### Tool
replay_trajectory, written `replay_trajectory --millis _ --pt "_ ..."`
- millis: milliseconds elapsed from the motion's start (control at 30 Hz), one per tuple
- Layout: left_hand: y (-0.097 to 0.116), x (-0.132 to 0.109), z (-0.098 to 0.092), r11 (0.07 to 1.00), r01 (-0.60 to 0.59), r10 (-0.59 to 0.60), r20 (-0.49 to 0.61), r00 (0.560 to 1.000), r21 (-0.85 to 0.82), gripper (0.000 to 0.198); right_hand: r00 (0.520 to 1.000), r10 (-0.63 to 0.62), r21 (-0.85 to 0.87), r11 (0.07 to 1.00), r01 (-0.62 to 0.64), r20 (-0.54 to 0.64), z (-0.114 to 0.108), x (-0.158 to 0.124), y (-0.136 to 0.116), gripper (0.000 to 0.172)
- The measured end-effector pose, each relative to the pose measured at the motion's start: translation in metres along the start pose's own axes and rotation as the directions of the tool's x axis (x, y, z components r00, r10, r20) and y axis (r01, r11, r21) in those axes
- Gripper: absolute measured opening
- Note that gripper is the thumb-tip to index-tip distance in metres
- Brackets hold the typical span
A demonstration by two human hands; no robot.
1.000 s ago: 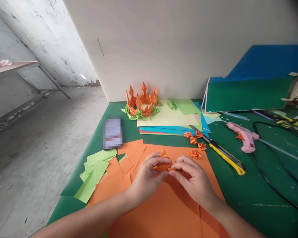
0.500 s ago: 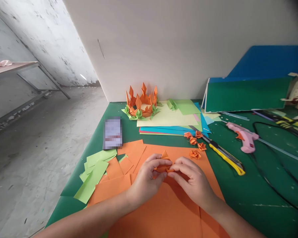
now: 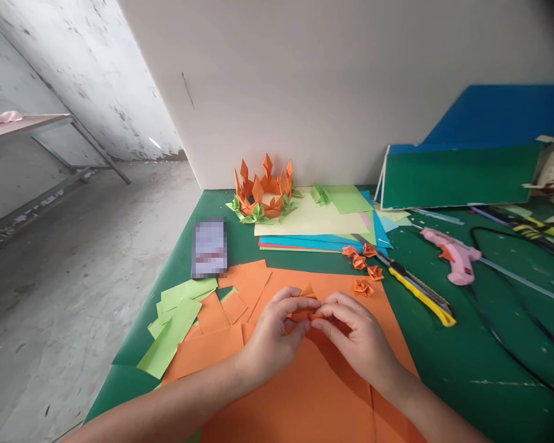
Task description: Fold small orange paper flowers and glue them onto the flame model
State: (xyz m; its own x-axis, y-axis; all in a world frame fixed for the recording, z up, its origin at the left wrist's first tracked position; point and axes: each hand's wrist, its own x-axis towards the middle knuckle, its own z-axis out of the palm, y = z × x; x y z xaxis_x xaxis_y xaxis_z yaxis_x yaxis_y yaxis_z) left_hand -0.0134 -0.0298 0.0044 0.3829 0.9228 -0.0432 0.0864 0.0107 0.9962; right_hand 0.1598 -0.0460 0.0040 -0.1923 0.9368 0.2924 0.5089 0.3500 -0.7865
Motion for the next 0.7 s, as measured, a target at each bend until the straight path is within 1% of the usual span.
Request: replay_trajectory --millis 100,267,433,533,700 --pt "-0.0017 0.0 0.0007 1.0 0.005 -0.005 -0.005 1.0 -0.009 0.026 0.999 0.04 -0.001 0.999 -0.041 -0.012 0.0021 -0.0014 0.0023 0.018" --pt "-0.0034 -0.0001 0.0007 1.0 0.01 -0.01 -0.007 1.0 -0.01 0.03 0.995 0.096 -0.016 0.995 -0.096 0.0 0.0037 -0.0011 0.004 0.018" --pt "-0.0002 0.0006 0.0016 0.999 0.006 -0.006 -0.005 1.0 -0.047 0.03 0.988 0.156 -0.004 0.988 -0.156 -0.01 0.0028 0.0005 0.0036 0.019" --pt "0.0024 0.0012 0.0026 0.999 0.003 -0.003 -0.013 1.0 -0.053 0.031 0.982 0.187 0.025 0.982 -0.187 0.011 0.0021 0.0004 0.0041 0.021" --pt "0.0044 0.0015 0.0028 1.0 -0.016 0.016 -0.02 1.0 -0.024 0.027 0.973 0.225 0.067 0.971 -0.228 0.054 0.0017 0.0 0.0035 0.022"
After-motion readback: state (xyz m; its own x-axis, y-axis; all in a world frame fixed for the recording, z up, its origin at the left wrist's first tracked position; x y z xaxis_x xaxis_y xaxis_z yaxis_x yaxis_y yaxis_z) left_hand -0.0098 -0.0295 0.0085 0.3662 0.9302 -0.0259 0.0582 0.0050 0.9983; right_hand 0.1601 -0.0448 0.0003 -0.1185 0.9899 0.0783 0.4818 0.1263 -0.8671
